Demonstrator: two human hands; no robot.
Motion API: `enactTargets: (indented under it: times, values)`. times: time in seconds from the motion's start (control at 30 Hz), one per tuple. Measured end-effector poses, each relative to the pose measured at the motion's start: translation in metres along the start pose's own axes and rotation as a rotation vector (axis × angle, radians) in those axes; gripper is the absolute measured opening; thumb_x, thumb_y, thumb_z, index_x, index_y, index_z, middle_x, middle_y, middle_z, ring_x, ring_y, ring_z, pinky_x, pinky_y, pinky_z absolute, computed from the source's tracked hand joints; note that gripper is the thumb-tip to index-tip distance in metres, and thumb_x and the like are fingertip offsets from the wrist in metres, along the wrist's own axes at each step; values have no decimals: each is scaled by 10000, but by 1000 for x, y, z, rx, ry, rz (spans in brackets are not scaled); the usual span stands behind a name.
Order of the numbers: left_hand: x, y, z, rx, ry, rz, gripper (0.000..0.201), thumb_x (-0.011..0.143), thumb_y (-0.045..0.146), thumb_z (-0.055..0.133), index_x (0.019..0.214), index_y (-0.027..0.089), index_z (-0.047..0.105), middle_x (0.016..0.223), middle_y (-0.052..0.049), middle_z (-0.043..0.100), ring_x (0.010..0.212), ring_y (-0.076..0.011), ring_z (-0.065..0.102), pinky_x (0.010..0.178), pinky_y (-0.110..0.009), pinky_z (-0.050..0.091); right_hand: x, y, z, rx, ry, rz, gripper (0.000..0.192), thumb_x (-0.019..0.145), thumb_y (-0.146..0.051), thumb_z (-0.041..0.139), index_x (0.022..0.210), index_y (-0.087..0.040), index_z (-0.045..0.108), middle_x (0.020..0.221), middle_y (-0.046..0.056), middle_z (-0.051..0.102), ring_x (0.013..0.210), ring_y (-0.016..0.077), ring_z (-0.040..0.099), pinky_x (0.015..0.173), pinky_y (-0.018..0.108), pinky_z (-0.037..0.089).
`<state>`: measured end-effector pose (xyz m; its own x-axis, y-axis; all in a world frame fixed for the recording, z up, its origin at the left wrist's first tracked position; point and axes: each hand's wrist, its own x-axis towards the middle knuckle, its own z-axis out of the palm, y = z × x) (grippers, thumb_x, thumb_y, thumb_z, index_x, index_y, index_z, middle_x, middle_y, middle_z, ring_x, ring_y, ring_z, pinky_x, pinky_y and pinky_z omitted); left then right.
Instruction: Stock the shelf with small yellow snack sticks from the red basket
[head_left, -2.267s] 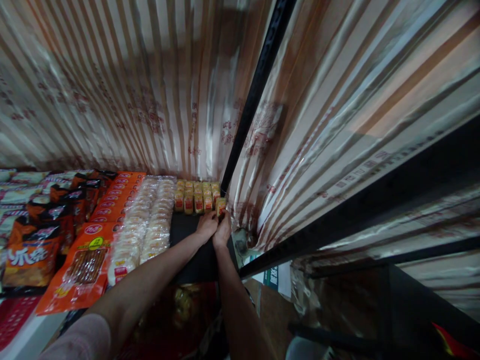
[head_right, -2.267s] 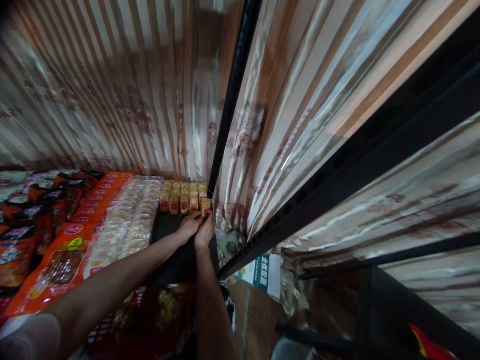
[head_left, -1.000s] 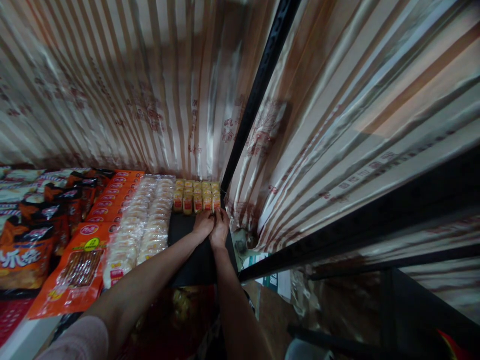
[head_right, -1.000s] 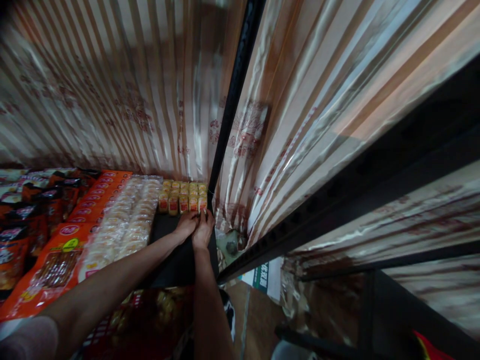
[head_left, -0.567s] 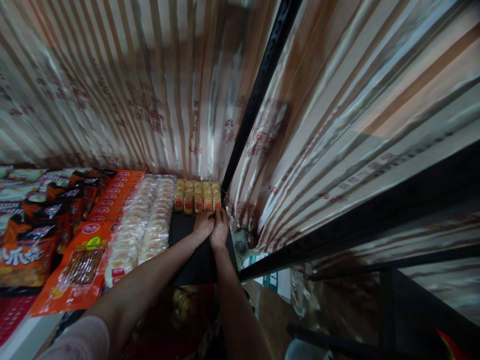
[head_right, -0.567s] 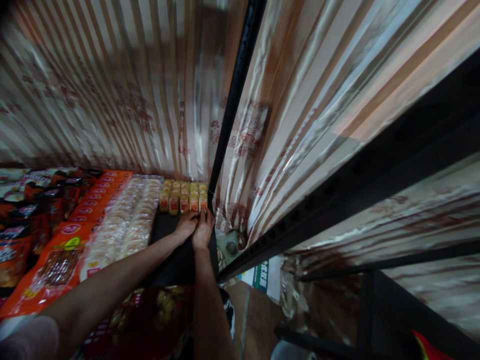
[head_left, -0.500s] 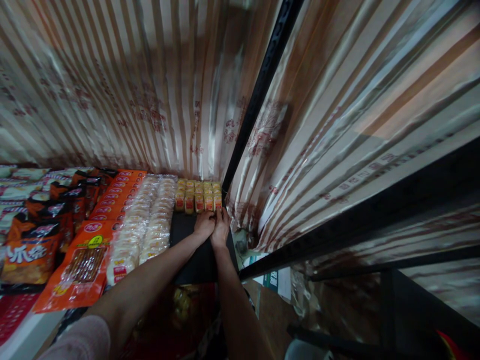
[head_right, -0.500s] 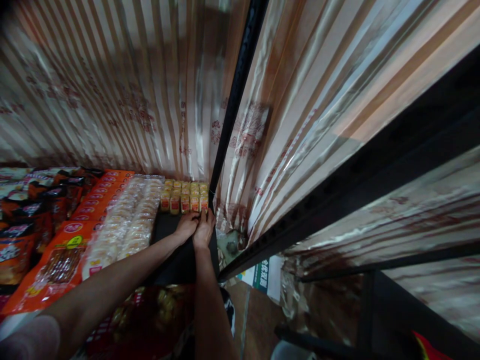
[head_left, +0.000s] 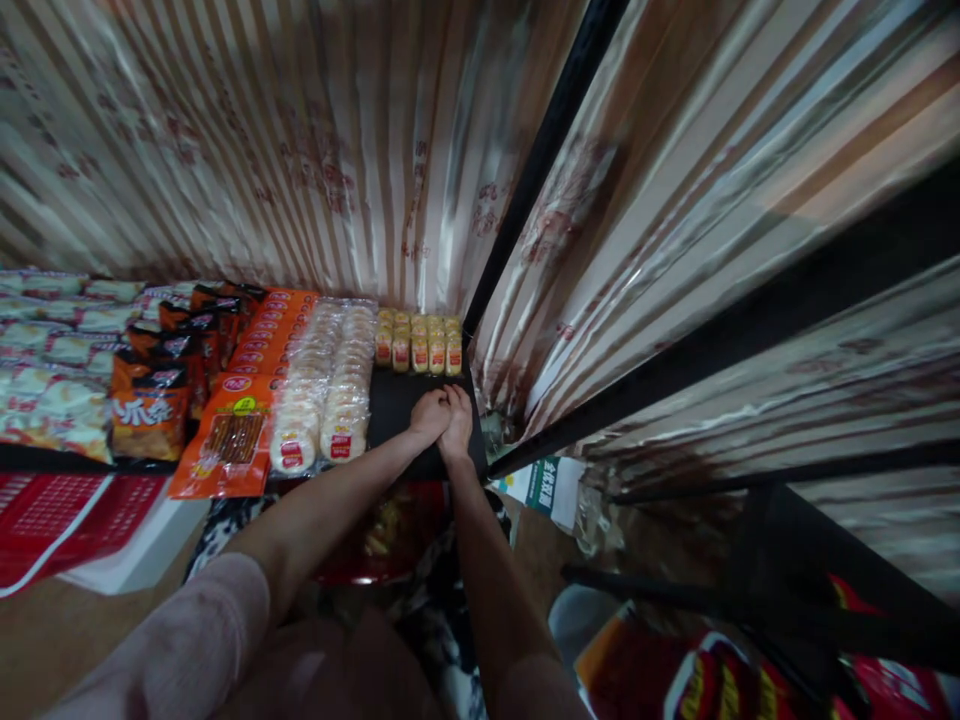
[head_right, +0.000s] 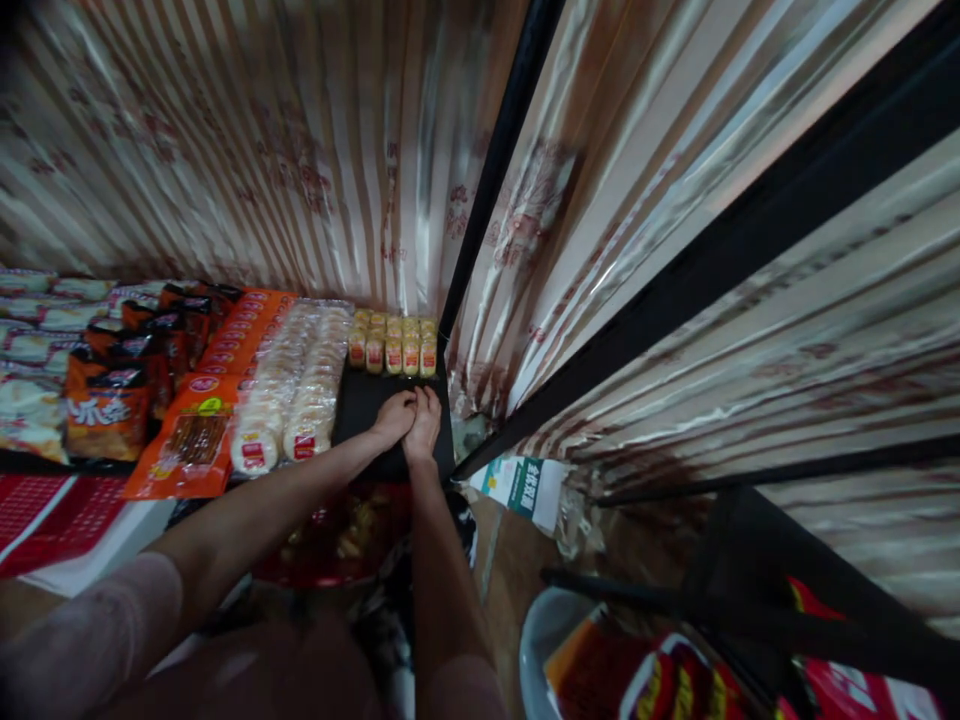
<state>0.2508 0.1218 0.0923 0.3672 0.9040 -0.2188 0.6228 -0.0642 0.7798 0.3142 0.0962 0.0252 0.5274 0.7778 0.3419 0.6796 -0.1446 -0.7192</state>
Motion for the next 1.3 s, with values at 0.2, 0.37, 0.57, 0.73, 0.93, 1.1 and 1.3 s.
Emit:
enactTargets:
  times: [0.2,0.37,0.57,0.73,0.93,1.1,1.3]
  values:
    - [-35,-14,-5,50,-18,52,309,820,155,407,1030,150,634,1054,-85,651,948,-169,586,837,-248,427,-33,-10,-7,21,-14,10,395,794,-142,402,1145,-135,581,1256,122,468,1139,190,452,990,344,365]
    - [-62,-31,-4,119,-9,74,328,840,162,376,1066,164,614,1057,-78,633,980,-159,568,883,-239,410,-63,-21,-14,46,-28,19,362,806,-160,400,1107,-154,602,1192,92,498,1098,175,474,976,318,375]
    - [-95,-52,-7,133,4,146,345,844,145,344,1084,141,591,1049,-86,605,996,-165,542,932,-251,392,-97,-34,-20,49,-55,-10,365,808,-125,372,1088,-157,605,1108,89,539,1039,166,499,929,303,404]
    - [-127,-64,-13,73,-4,186,353,822,116,341,1081,155,577,1055,-98,583,1014,-179,519,952,-268,384,-125,-39,-20,18,-57,-55,375,802,-108,366,1089,-170,599,1080,89,566,1028,180,503,909,324,406]
    - [-151,-102,-9,77,-19,253,267,832,154,338,934,158,586,968,-86,586,947,-169,528,933,-288,400,-168,-33,-13,11,-65,-117,341,816,-128,372,1072,-183,590,1077,92,585,1017,195,514,907,368,407]
    - [-154,-141,-4,120,-83,154,310,831,135,340,1027,116,580,1074,-116,604,1022,-168,542,954,-278,386,-190,-20,13,-58,-324,-67,338,769,-77,398,1011,-169,616,1047,96,614,997,185,534,892,320,424]
    - [-148,-199,-5,263,-270,-88,322,842,177,366,1016,123,632,1041,-141,648,978,-214,602,901,-325,430,-204,-13,51,-164,-735,-13,274,724,-32,458,877,-133,662,921,116,681,870,214,606,805,312,447]
